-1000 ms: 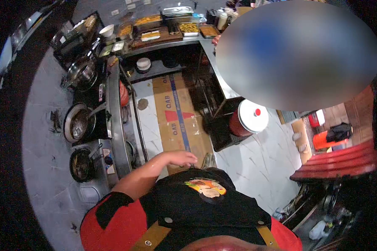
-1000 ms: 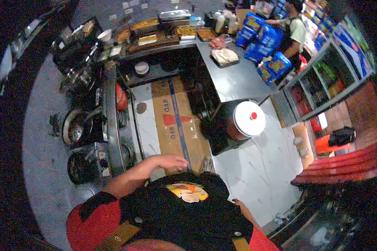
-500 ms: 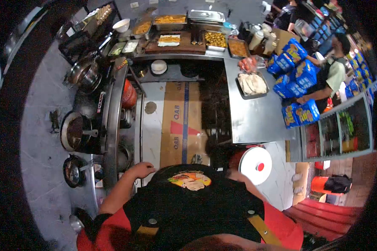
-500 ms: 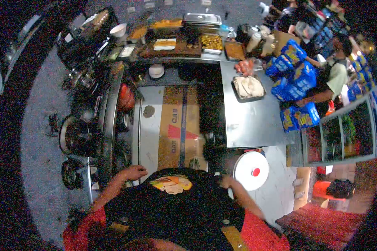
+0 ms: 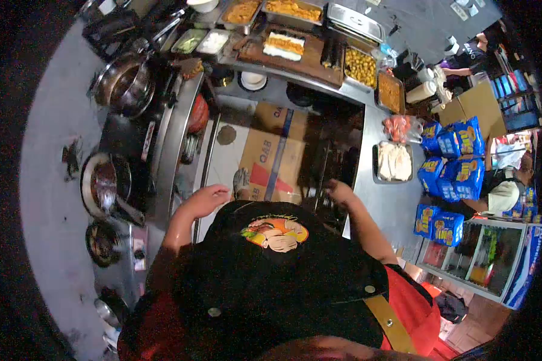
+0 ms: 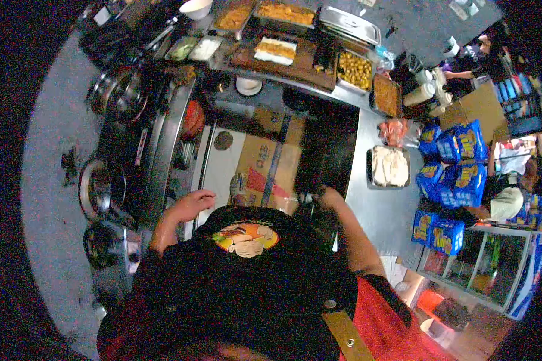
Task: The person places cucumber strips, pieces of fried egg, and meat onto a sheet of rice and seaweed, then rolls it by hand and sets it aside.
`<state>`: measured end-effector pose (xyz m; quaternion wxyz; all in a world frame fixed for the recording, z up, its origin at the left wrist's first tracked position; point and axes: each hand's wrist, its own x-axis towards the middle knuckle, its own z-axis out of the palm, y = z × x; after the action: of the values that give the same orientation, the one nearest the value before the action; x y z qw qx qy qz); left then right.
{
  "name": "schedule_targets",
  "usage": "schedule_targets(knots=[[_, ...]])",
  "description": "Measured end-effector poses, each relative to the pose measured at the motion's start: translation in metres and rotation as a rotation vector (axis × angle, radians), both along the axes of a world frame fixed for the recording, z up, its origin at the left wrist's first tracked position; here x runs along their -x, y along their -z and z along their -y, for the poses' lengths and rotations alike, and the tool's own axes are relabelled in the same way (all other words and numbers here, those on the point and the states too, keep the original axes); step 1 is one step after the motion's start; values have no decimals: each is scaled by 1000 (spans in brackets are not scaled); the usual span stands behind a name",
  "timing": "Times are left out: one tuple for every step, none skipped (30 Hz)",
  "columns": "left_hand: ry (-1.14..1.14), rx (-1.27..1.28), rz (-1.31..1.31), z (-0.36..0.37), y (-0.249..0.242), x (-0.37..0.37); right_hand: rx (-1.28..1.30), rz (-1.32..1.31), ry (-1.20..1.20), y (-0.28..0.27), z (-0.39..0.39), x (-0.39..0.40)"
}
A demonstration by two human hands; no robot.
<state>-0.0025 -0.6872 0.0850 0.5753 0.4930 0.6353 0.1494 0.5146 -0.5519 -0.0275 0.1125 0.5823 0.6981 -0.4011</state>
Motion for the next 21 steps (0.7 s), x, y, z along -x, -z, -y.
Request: schedule_targets(knots=[[13,43,31,-40,0,3,73,170,-11,-31,1,20],[24,35,39,-78,4,4,-52,-124,-10,-10,12,3],[43,0,-41,-111,10,5,107,-161,-8,18,13,-5],[67,-29,-123,-141,16,6,178,1,41,4,19,10],[89,-19,-117,-172,12,7,45,-18,-173,67,35,-16],[123,-86,-90,-204,5,6,-130,-18,-386,125,48,-40],[156,-153,-62,-234,3,6,-328,-13,-567,177,58,-61],[178,-144,-57,-261,6,6,268,25,55,106,43,-25],[147,-212,-103,-288,11,7,274,23,74,94,37,-22],[112,-281,-149,-318,14,7,340,41,184,90,27,-20],[124,-276,-150,-346,17,3,409,57,288,81,15,-17],[24,-346,-163,-373,21,0,416,51,296,74,-1,-16],[-79,-412,-178,-398,27,-3,372,48,164,58,-25,-13],[-76,-397,-183,-417,28,-7,330,44,28,40,-47,-11],[-81,-418,-245,-438,25,-13,342,40,25,21,-74,-4],[-91,-440,-307,-461,26,-20,236,14,126,-9,-111,10],[-99,-422,-311,-485,52,-25,137,-9,221,-25,-147,18],[-185,-445,-276,-510,89,-25,147,0,201,-23,-182,17],[-263,-473,-250,-527,108,-23,156,-1,185,-22,-216,21],[-262,-444,-343,-537,107,-30,179,20,154,-33,-249,29],[-251,-437,-364,-549,107,-33,197,42,125,-46,-282,35]])
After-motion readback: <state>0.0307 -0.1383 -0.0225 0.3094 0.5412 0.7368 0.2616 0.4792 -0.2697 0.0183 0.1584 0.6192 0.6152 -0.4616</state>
